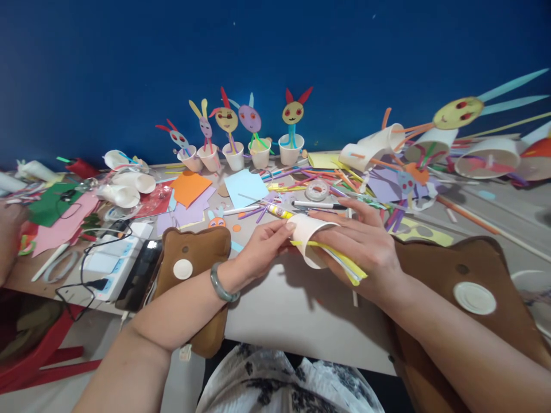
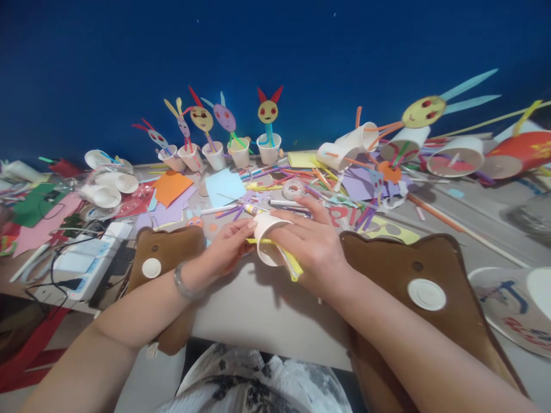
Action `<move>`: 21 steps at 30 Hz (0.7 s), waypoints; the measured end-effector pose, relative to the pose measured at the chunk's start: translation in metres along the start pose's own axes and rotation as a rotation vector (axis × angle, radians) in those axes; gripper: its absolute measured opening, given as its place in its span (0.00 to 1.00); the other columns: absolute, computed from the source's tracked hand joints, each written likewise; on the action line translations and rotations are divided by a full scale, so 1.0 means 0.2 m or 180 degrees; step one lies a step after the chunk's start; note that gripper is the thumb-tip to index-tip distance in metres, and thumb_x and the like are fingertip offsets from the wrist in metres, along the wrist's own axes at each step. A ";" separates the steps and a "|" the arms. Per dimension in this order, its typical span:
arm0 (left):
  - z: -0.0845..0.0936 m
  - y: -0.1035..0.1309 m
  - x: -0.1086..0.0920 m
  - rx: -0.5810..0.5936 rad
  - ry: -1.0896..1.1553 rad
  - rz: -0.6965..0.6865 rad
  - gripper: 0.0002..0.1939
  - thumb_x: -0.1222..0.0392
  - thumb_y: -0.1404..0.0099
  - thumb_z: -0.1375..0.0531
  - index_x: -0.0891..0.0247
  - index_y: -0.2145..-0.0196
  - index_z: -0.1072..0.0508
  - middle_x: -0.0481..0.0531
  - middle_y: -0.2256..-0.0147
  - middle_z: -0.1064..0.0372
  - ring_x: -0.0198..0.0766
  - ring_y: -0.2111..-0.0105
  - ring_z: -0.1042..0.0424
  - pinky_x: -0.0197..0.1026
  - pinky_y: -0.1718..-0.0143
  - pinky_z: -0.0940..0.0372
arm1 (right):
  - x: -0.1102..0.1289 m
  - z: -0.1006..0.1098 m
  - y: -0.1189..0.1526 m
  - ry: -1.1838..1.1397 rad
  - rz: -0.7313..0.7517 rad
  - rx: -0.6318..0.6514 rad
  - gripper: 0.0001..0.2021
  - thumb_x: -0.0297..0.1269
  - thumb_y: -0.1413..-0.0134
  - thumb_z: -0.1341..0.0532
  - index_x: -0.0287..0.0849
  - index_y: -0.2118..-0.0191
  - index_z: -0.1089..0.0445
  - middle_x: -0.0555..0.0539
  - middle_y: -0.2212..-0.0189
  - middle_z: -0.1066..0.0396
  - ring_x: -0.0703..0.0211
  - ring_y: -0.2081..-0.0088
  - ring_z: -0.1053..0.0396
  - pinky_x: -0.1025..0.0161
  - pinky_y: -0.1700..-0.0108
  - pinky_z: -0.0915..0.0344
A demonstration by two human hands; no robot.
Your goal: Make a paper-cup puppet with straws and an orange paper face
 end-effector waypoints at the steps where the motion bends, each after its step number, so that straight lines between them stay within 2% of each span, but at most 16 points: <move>1: 0.00 0.00 0.00 -0.0002 -0.0010 0.0006 0.28 0.38 0.45 0.28 0.66 0.60 0.19 0.54 0.64 0.21 0.36 0.67 0.24 0.38 0.63 0.31 | 0.00 0.00 0.00 -0.0013 -0.0002 0.0015 0.07 0.26 0.41 0.34 0.45 0.64 0.30 0.48 0.67 0.17 0.51 0.54 0.18 0.48 0.38 0.36; 5: -0.01 0.01 -0.01 0.0040 -0.0075 -0.0037 0.28 0.38 0.44 0.28 0.65 0.58 0.18 0.55 0.63 0.20 0.36 0.66 0.24 0.38 0.62 0.30 | -0.02 0.00 -0.01 -0.0145 -0.0046 0.0070 0.08 0.26 0.41 0.34 0.44 0.65 0.32 0.48 0.69 0.19 0.50 0.55 0.18 0.50 0.38 0.35; 14: -0.02 0.01 0.00 0.0247 -0.0202 -0.0137 0.27 0.40 0.41 0.30 0.65 0.55 0.19 0.56 0.61 0.20 0.34 0.65 0.24 0.37 0.60 0.29 | -0.07 0.01 -0.01 -0.0327 -0.0244 0.0154 0.07 0.28 0.39 0.36 0.46 0.66 0.33 0.50 0.73 0.21 0.47 0.58 0.17 0.42 0.37 0.36; 21: -0.03 0.02 -0.01 0.0315 -0.0213 -0.0184 0.24 0.43 0.39 0.30 0.64 0.53 0.19 0.56 0.60 0.21 0.36 0.62 0.24 0.37 0.58 0.29 | -0.10 0.00 0.02 -0.0427 -0.0258 0.0173 0.07 0.27 0.41 0.34 0.46 0.66 0.31 0.47 0.66 0.18 0.47 0.55 0.18 0.43 0.36 0.36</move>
Point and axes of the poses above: each hand's wrist, its own y-axis away from the middle knuckle, its own z-axis out of the back of the hand, x = y × z, the point moved 10 cm from there along -y, towards the middle knuckle
